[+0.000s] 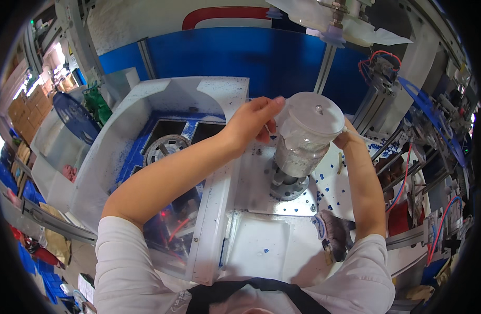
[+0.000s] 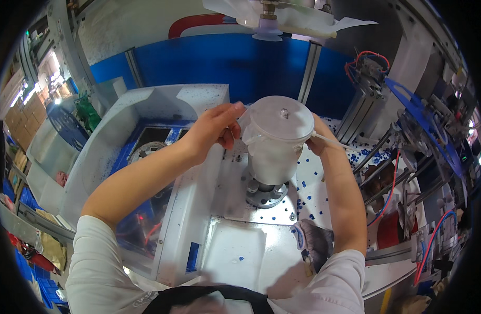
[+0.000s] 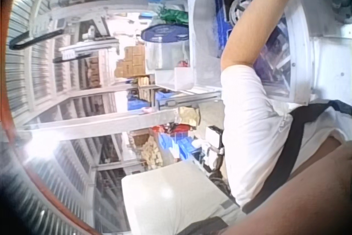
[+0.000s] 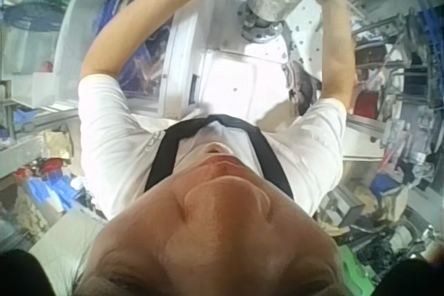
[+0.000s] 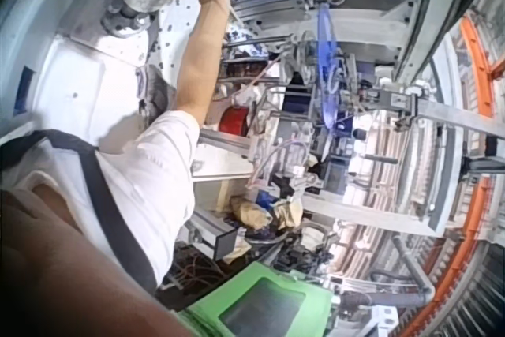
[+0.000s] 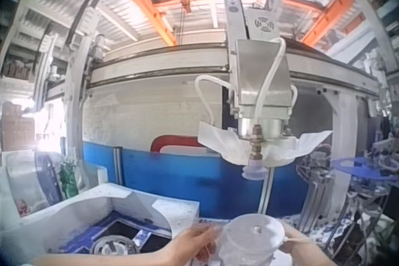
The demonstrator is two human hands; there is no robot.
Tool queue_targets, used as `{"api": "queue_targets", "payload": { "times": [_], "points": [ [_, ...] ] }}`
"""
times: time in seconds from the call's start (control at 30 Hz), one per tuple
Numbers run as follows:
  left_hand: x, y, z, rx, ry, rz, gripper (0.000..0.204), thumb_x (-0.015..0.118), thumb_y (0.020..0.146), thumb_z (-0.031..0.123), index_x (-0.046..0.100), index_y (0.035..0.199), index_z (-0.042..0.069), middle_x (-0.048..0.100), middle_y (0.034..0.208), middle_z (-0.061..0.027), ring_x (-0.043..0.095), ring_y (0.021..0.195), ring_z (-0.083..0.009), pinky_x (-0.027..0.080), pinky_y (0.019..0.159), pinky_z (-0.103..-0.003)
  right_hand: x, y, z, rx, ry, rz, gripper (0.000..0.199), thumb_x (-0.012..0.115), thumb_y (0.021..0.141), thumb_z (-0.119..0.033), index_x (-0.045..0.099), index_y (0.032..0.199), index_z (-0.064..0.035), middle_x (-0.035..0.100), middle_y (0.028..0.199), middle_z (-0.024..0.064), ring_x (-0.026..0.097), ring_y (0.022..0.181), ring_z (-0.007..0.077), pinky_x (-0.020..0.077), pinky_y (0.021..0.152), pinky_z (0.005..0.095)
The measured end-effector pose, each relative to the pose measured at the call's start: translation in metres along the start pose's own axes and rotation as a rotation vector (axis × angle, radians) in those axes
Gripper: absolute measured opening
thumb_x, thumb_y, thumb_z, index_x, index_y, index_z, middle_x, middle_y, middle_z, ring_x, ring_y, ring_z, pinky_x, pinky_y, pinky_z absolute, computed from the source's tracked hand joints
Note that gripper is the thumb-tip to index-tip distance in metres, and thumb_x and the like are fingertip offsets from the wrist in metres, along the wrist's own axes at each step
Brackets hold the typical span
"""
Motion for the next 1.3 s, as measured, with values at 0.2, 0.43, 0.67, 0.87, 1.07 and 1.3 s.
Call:
{"api": "queue_targets", "payload": {
  "times": [0.2,0.43,0.67,0.87,1.07,1.3],
  "points": [
    [0.005,-0.007,-0.005,0.132,0.149,0.019,0.041,0.062,0.092,0.028,0.056,0.124,0.004,0.057,0.092,-0.0072,0.052,0.070,-0.0111,0.046,0.064,-0.029,-0.014,0.010,0.037,-0.212,0.478,0.051,0.035,0.067,0.077,-0.008,0.061,0.112,-0.0062,0.064,0.106,0.0052,0.059,0.099,0.0148,0.0441,0.088,0.0275],
    [0.016,-0.022,0.008,0.474,0.626,0.293,0.035,0.056,0.089,0.021,0.060,0.123,0.013,0.054,0.122,-0.0129,0.054,0.101,-0.0290,0.046,0.085,-0.035,-0.010,-0.018,0.044,-0.595,0.752,-0.135,0.031,0.056,0.090,-0.020,0.057,0.115,-0.0029,0.063,0.109,0.0072,0.060,0.099,0.0167,0.0469,0.086,0.0280],
    [0.057,-0.023,-0.009,0.446,0.676,0.054,0.077,0.058,0.077,0.013,0.021,0.145,0.005,0.033,0.143,-0.0221,0.036,0.129,-0.0384,0.032,0.107,-0.041,-0.004,-0.035,0.050,-0.677,0.350,0.346,0.033,0.049,0.099,-0.027,0.060,0.116,-0.0024,0.065,0.101,0.0043,0.057,0.090,0.0121,0.0449,0.083,0.0254],
    [0.053,-0.024,-0.020,0.087,0.197,-0.122,0.112,0.074,0.072,0.027,-0.005,0.147,0.002,0.011,0.151,-0.0265,0.014,0.141,-0.0358,0.014,0.114,-0.043,-0.005,-0.067,0.026,-0.760,0.460,0.271,0.035,0.047,0.098,-0.024,0.054,0.125,-0.0021,0.055,0.124,0.0104,0.051,0.113,0.0184,0.0373,0.099,0.0296],
    [0.044,-0.002,-0.024,0.127,0.232,-0.013,0.122,0.080,0.071,0.033,-0.011,0.147,0.004,0.013,0.152,-0.0235,0.019,0.141,-0.0326,0.021,0.112,-0.042,-0.007,-0.086,-0.001,-0.902,0.288,0.430,0.031,0.049,0.095,-0.020,0.061,0.117,-0.0011,0.052,0.129,0.0113,0.049,0.115,0.0205,0.0378,0.097,0.0321],
    [0.075,0.014,-0.024,0.387,0.061,-0.210,0.102,0.079,0.075,0.024,0.007,0.145,0.009,0.034,0.141,-0.0137,0.034,0.131,-0.0246,0.027,0.109,-0.039,-0.018,-0.105,-0.031,-0.911,0.159,0.474,0.022,0.051,0.093,-0.014,0.069,0.090,-0.0008,0.064,0.085,0.0046,0.055,0.078,0.0145,0.0432,0.073,0.0263]
  ]
}}
Point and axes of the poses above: each hand's wrist, its own y-axis towards the middle knuckle, its own x-axis out of the palm, z = x × y, the point moved 8 cm from there along y, towards the middle knuckle
